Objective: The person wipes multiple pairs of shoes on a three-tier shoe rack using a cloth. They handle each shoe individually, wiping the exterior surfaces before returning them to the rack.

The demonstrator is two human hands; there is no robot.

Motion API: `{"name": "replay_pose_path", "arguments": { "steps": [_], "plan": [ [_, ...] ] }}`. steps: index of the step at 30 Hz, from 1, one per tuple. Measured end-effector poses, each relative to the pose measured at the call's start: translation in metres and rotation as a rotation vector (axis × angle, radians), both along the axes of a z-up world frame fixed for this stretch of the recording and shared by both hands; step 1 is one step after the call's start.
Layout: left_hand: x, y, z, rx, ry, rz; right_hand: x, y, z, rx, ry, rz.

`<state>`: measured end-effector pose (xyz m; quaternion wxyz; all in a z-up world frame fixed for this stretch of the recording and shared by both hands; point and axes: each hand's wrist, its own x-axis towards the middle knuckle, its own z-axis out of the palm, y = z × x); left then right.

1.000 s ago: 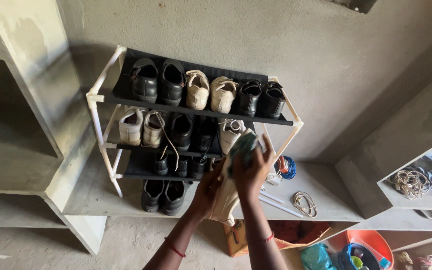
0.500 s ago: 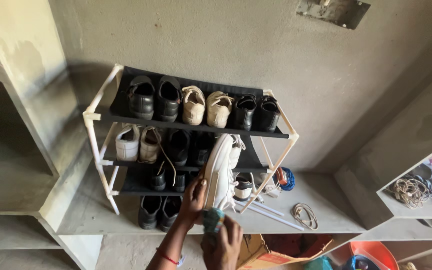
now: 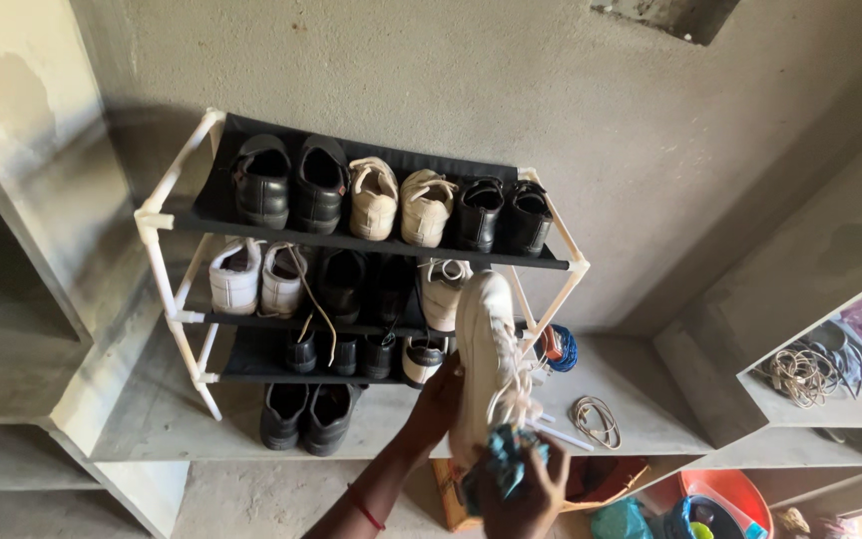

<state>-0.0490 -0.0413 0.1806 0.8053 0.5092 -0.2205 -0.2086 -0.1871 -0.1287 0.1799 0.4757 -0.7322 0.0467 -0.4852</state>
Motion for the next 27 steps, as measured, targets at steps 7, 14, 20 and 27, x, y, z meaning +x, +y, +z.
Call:
{"name": "replay_pose_path", "arguments": {
  "steps": [7,14,20,27],
  "plan": [
    [0.005,0.032,0.000,0.391,0.166,-0.123,0.070,-0.048,0.048,-0.416,0.189,-0.358],
    [0.015,0.061,-0.030,0.471,0.209,-0.128,0.173,-0.082,0.079,-0.535,0.288,-0.311],
    [0.023,0.081,-0.040,0.445,0.263,-0.039,0.179,-0.061,0.072,-0.653,0.292,-0.362],
    [0.021,0.088,-0.024,0.453,0.301,-0.008,0.157,-0.005,0.072,-0.498,0.154,-0.420]
  ]
}}
